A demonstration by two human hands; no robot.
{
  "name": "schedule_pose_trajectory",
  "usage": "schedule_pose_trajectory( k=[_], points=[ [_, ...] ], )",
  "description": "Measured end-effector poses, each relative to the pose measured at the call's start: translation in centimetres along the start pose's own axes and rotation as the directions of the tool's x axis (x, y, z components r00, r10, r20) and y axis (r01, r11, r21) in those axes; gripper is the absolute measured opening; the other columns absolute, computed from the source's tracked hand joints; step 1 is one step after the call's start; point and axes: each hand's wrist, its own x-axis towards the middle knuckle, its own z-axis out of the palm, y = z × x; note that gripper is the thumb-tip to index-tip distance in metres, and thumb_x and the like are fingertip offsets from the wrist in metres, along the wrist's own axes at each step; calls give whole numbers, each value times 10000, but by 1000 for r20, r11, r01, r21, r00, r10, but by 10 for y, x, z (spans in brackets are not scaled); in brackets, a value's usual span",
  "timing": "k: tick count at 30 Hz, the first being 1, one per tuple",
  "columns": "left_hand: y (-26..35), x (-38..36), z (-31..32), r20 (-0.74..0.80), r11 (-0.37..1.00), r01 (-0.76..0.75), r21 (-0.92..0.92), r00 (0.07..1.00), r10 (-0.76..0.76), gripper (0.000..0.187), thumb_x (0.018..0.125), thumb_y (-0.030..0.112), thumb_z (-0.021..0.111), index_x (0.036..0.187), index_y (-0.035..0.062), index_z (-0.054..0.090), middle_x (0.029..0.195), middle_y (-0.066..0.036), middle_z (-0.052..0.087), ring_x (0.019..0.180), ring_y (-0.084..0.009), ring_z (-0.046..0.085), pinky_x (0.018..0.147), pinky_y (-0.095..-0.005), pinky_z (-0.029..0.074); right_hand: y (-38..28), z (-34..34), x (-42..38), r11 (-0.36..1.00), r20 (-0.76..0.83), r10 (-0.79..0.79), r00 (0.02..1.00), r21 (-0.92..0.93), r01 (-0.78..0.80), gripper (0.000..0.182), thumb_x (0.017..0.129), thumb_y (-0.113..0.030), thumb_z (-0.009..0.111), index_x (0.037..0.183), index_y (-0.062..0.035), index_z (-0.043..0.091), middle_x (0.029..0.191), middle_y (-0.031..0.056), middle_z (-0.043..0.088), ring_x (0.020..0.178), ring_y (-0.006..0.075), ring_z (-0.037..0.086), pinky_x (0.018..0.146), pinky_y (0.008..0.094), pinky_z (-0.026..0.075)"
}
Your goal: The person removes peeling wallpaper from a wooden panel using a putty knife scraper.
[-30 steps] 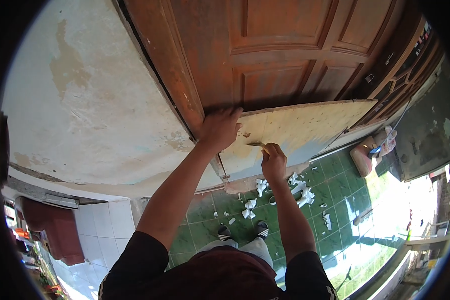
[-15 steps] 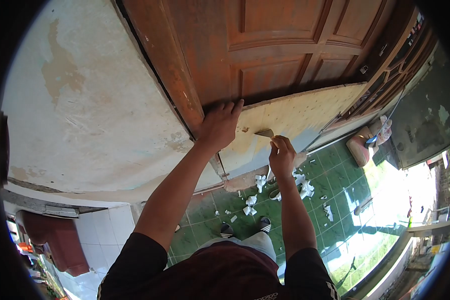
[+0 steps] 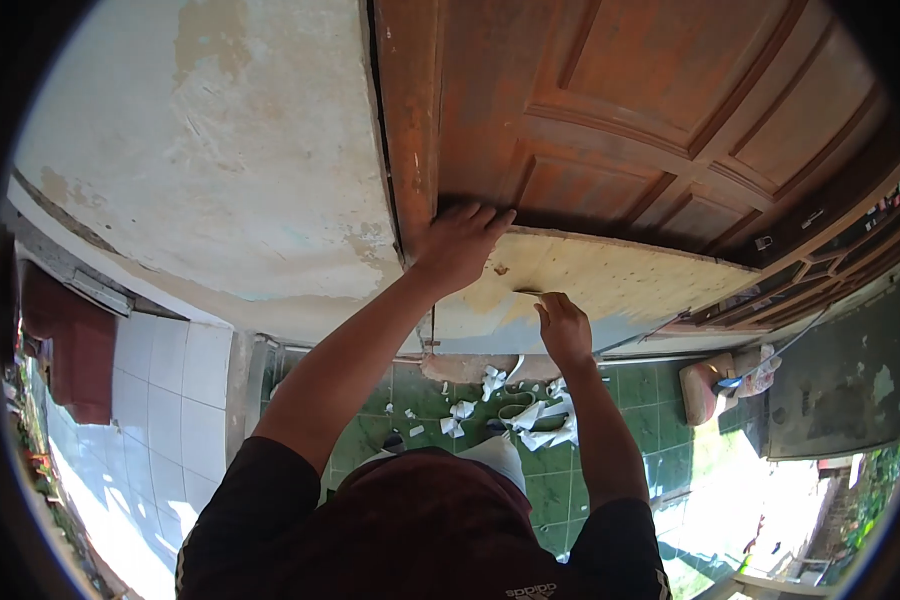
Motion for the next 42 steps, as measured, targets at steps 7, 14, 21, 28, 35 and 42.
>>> schedule_pose_trajectory(
  k=[7,14,21,28,35,42],
  points=[
    [17,5,-1,-23,979,203,19,979,-203,565,819,155,725,1382,169,671,1256,-41,643,1292,-262,541,1100,-477,402,42,-9,36,933,133,-361,923,39,359,102,940,-70,741,937,-46,642,896,134,691,725,330,711,621,399,599],
    [32,11,-10,124,931,354,88,924,-363,588,748,185,775,1328,244,704,1318,-9,638,1359,-262,499,1165,-496,351,48,-10,30,757,-106,-639,762,90,647,202,884,34,768,810,-39,594,823,154,646,611,299,650,527,398,555],
    [36,15,-13,211,909,405,99,884,-417,641,764,155,748,1390,273,671,1440,-14,603,1457,-266,437,1232,-513,303,46,-10,29,725,-15,-685,728,86,684,224,902,26,742,789,-46,562,800,136,617,609,290,636,517,382,534],
    [42,8,-3,-1,888,444,118,895,-447,644,806,107,722,1430,241,641,1466,-59,581,1458,-288,439,1230,-518,321,48,-9,24,732,-69,-670,739,103,674,219,922,11,717,790,-50,553,771,115,579,591,298,622,496,388,516],
    [120,-53,80,-508,646,678,-351,442,-740,473,813,111,776,1274,142,674,1280,-135,626,1316,-332,543,1079,-479,433,66,-52,55,930,-97,-248,964,255,265,248,836,18,679,1083,0,684,721,87,611,594,177,596,545,309,501],
    [188,-45,229,25,-3,575,-818,32,-999,278,927,196,770,1148,29,755,1104,-150,759,1009,-308,736,879,-423,573,97,-104,100,980,172,-149,974,159,122,436,865,13,617,1288,68,709,846,157,749,694,106,664,628,288,528]
  ],
)
